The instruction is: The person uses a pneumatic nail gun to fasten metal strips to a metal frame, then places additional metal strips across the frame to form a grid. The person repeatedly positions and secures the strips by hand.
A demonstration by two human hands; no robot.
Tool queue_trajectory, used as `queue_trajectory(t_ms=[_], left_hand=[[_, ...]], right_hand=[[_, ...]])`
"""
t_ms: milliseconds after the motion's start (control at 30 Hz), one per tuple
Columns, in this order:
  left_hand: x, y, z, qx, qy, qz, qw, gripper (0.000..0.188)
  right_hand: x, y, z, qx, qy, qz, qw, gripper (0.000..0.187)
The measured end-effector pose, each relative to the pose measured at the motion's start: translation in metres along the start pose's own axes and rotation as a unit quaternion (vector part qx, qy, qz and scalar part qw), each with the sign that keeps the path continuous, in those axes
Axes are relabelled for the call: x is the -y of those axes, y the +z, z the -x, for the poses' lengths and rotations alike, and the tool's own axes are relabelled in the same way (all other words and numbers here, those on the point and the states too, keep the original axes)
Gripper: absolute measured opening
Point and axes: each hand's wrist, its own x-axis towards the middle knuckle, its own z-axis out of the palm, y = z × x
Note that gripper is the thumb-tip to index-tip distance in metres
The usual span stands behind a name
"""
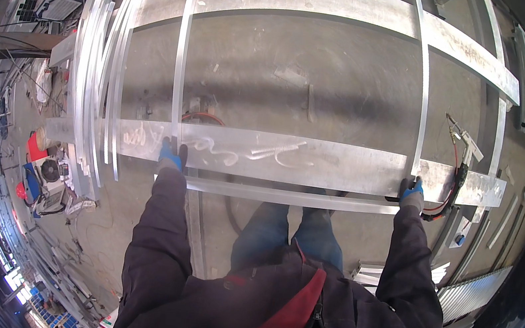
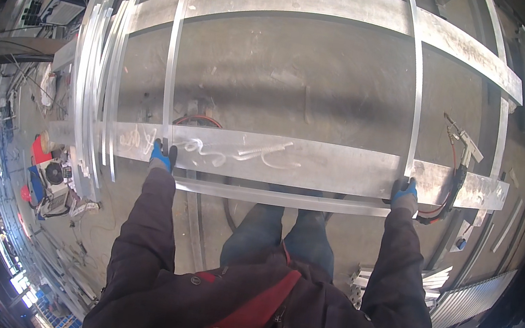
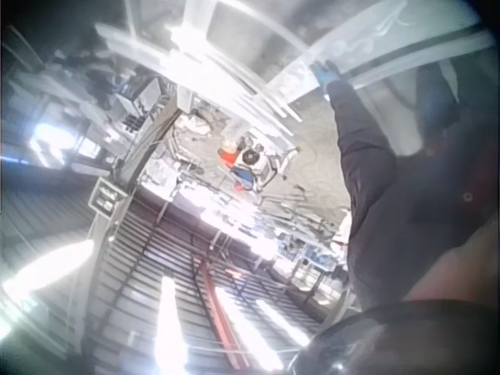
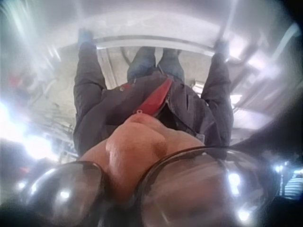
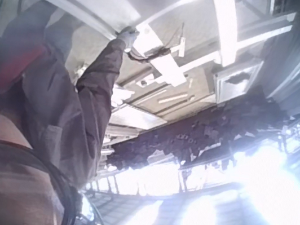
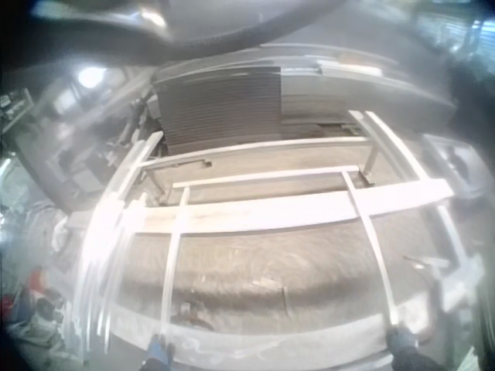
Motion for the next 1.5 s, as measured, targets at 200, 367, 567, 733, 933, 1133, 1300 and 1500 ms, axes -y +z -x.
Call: queue_trajectory(t_ms=[200,367,567,733,933,1133,1300,1500], left_hand=[[-0.035,-0.022,-0.007,0.071,-0.083,-0.230,0.967,0.046],[-0.011,-0.014,-0.019,0.104,-0.083,-0.215,0.968,0.048],[0.024,-0.001,-0.038,0.026,-0.040,-0.218,0.975,0.074],[0.000,0.001,-0.020,-0.012,0.041,-0.290,0.956,0.063],[-0.077,-0.015,0.089,-0.094,0.093,-0.183,0.974,0.060],[0.001,-0.015,0.193,-0.008,-0.133,0.066,0.989,0.046],[0.107,0.023,0.336,0.002,-0.274,0.230,0.934,0.043],[0.124,0.031,0.429,0.121,-0.263,0.081,0.954,0.050]], right_hand=[[-0.005,-0.002,-0.006,-0.001,-0.032,0.094,0.995,0.054],[0.004,-0.009,-0.003,0.062,-0.012,0.099,0.993,0.051],[-0.007,0.005,0.000,-0.094,-0.035,0.056,0.993,0.036],[-0.040,0.028,-0.050,-0.006,-0.250,0.284,0.926,0.025],[-0.028,-0.001,-0.052,-0.008,-0.101,0.097,0.990,0.045],[-0.002,-0.035,-0.027,0.013,-0.095,0.153,0.983,0.054],[0.013,-0.035,-0.014,-0.062,-0.238,0.009,0.969,0.056],[0.055,-0.006,0.051,0.067,-0.427,-0.071,0.899,0.045]])
